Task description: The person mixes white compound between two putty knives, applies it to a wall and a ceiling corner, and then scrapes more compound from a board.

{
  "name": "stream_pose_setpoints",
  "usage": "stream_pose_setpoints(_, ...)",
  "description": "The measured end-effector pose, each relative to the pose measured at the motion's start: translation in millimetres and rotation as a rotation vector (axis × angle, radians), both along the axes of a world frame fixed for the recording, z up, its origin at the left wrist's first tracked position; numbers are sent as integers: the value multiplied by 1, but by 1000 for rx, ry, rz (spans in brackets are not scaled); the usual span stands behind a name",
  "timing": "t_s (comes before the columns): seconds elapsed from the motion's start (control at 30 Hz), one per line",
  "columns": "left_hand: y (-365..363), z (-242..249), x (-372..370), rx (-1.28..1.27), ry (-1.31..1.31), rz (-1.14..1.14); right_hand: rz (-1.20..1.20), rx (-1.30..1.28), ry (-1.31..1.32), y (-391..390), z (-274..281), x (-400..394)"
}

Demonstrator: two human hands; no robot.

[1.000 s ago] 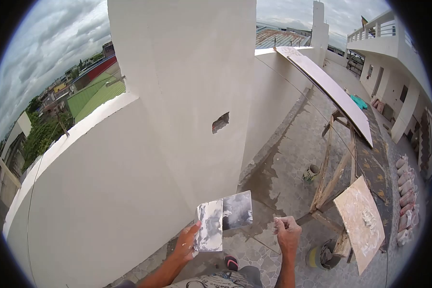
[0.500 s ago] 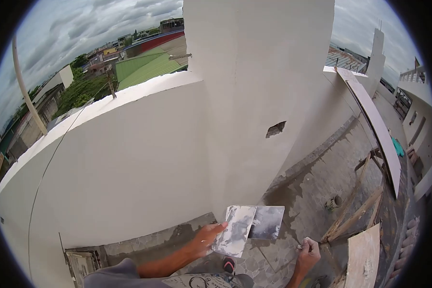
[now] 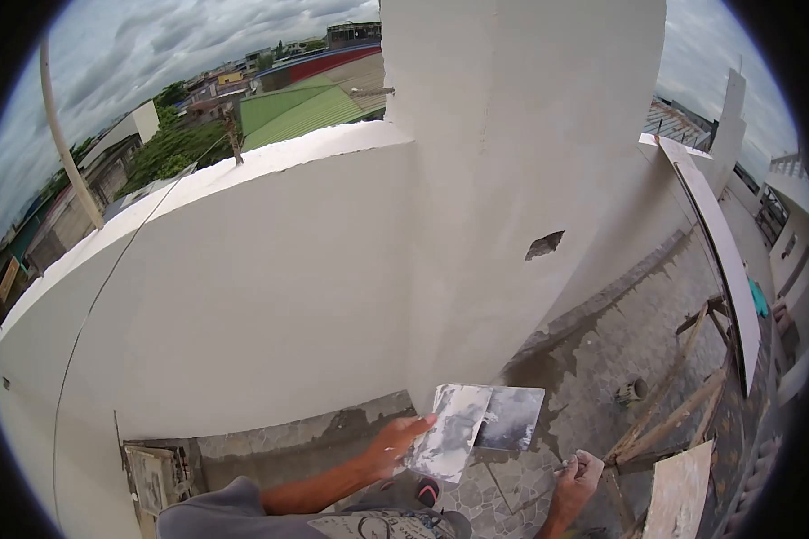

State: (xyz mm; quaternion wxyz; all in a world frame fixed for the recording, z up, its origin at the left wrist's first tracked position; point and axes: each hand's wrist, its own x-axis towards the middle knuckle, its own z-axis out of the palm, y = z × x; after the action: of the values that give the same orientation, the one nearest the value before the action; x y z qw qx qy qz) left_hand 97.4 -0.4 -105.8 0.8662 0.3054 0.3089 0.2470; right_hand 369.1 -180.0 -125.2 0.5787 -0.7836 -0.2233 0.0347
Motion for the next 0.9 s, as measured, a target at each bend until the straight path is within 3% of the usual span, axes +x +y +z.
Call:
stream_pose_setpoints(0.13, 2, -14, -1, 43, 25, -27, -8, -104, -195, 1, -16, 7)
stream_pose_setpoints(0.33, 1, -4, 0, 12, 20, -21, 75, -86, -242, 8, -26, 6)
stream_pose_setpoints(0.43, -1, 2, 1, 4, 6, -19, 25, 10, 127, 19, 4, -16)
stream_pose_setpoints(0.53, 0, -3, 0, 14, -6, -46, 44, 101, 184, 18, 3, -12)
stream_pose_setpoints(0.63, 5, -17, -2, -3, 16, -113, 30, -108, -112, 13, -4, -5)
stream_pose_setpoints(0.73, 3, -12, -2, -9, 46, -110, -9, -85, -255, 16, -7, -13)
stream_pose_setpoints(0.9, 1, -11, -1, -7, 23, -95, 58, -127, -167, 12, -22, -10)
